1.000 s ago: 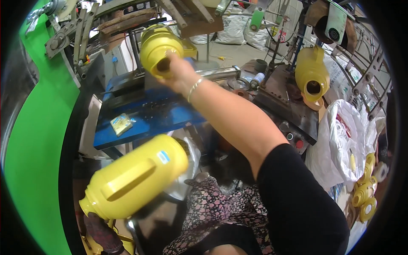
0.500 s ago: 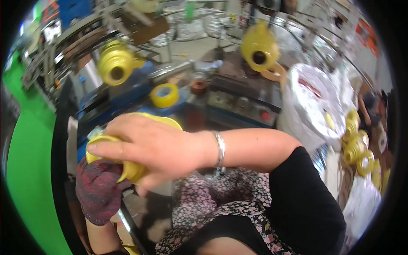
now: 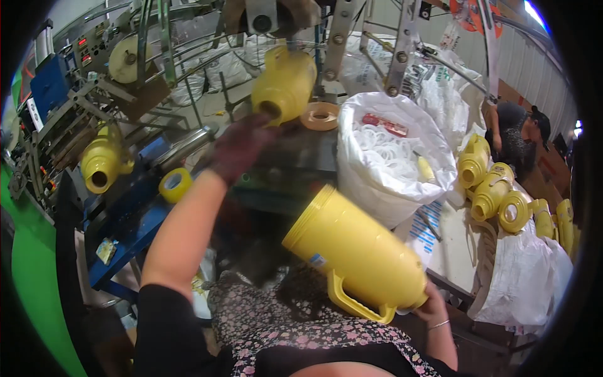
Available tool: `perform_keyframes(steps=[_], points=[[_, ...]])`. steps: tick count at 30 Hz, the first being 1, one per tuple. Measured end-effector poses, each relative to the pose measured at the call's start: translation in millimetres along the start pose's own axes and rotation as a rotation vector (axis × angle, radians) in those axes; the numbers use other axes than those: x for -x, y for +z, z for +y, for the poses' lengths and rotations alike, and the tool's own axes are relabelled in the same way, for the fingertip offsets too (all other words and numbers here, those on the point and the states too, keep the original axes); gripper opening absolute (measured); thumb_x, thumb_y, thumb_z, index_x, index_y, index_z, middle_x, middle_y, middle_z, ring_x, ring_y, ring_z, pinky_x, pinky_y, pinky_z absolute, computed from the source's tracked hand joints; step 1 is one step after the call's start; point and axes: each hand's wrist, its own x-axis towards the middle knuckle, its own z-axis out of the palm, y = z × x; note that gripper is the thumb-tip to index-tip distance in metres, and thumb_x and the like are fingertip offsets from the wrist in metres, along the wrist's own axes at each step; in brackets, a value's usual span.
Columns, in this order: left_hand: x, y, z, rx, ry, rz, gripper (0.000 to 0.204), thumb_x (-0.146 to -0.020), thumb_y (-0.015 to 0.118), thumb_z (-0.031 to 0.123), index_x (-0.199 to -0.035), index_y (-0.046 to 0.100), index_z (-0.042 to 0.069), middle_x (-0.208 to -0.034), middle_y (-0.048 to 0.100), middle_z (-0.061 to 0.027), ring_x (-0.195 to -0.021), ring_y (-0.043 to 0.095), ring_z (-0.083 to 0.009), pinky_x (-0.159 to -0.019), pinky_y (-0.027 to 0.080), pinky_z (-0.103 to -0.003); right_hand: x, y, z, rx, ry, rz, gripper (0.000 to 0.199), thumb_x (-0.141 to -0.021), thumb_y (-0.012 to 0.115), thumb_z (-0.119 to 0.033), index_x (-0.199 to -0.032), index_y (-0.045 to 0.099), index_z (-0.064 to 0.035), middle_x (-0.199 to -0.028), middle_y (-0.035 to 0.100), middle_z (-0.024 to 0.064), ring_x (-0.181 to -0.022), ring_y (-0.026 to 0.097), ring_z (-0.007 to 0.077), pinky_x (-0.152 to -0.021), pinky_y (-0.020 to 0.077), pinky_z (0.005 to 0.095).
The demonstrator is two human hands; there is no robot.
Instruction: The person assembles yellow thermal bottles by inserting white rings into the openings, attaching white handles, and placing the assembled units onto a machinery rack.
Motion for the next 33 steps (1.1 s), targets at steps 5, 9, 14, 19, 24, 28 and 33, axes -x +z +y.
perform_keyframes(steps=[5,9,14,19,24,28,33], points=[[-41.9,42.5,10.0,-0.110,-0.173,0.046,0.046,-0.084,0.060,0.045,-0.100,0.068,0.003,-0.103,0.066,-0.0231,-0.096,0.064,-0.0388,-0.083,0.050,-0.043,9.7,-7.8,22.0,-0.244,-0.096,-0.014,0.070,-0.080,0.072,-0.026,-0.140,0.044,-0.0032,-0.135,0.054,0.0144,-0.120,0.056,0.0326,-0.101,0.0462,0.0486],[63.2,-19.1,22.5,-0.354,-0.052,-0.050,0.041,-0.088,0.060,0.043,-0.100,0.070,0.005,-0.095,0.068,-0.0201,-0.091,0.065,-0.0375,-0.077,0.050,-0.044,10.2,7.4,-18.2,-0.165,-0.109,-0.159,0.078,-0.075,0.075,-0.032,-0.139,0.043,-0.0025,-0.131,0.056,0.0185,-0.116,0.058,0.0378,-0.094,0.0498,0.0524],[236.1,-181.4,17.4,0.239,-0.452,0.257,0.033,-0.081,0.063,0.000,-0.114,0.064,0.000,-0.105,0.069,-0.0100,-0.097,0.065,-0.0219,-0.085,0.049,-0.033,-27.5,49.2,-53.0,-0.129,-0.011,-0.275,0.068,-0.083,0.064,-0.042,-0.138,0.044,-0.0082,-0.131,0.056,0.0167,-0.112,0.058,0.0384,-0.085,0.0536,0.0520],[277.7,-244.7,44.9,-0.318,-0.171,-0.387,0.029,-0.076,0.067,0.005,-0.105,0.068,0.003,-0.101,0.070,-0.0101,-0.093,0.065,-0.0267,-0.085,0.049,-0.038,-123.0,218.6,2.7,-0.259,0.077,-0.297,0.060,-0.087,0.063,-0.041,-0.137,0.046,-0.0122,-0.131,0.054,0.0113,-0.120,0.052,0.0311,-0.101,0.0453,0.0467],[265.8,-219.1,58.0,-0.078,-0.292,-0.570,0.023,-0.079,0.063,0.009,-0.102,0.068,0.003,-0.095,0.068,-0.0144,-0.086,0.066,-0.0342,-0.076,0.052,-0.039,-187.9,397.5,23.2,-0.634,0.009,-0.392,0.051,-0.095,0.059,-0.037,-0.133,0.042,-0.0080,-0.129,0.052,0.0113,-0.118,0.051,0.0268,-0.100,0.0469,0.0463],[315.2,-190.1,38.7,0.419,-0.512,-0.316,0.033,-0.089,0.064,0.011,-0.119,0.059,-0.002,-0.110,0.067,-0.0098,-0.103,0.062,-0.0195,-0.089,0.048,-0.032,-338.6,417.0,-31.8,-0.684,-0.055,-0.318,0.052,-0.088,0.064,-0.051,-0.122,0.053,-0.0128,-0.114,0.061,0.0069,-0.100,0.061,0.0225,-0.078,0.0587,0.0371],[364.9,-190.8,-7.7,-0.196,-0.514,-0.051,0.045,-0.082,0.069,0.021,-0.119,0.060,-0.003,-0.127,0.058,-0.0230,-0.111,0.057,-0.0385,-0.099,0.044,-0.043,-291.4,371.8,-19.7,-0.328,0.100,-0.254,0.051,-0.092,0.057,-0.053,-0.121,0.056,-0.0097,-0.110,0.063,0.0086,-0.095,0.060,0.0245,-0.082,0.0507,0.0456]])
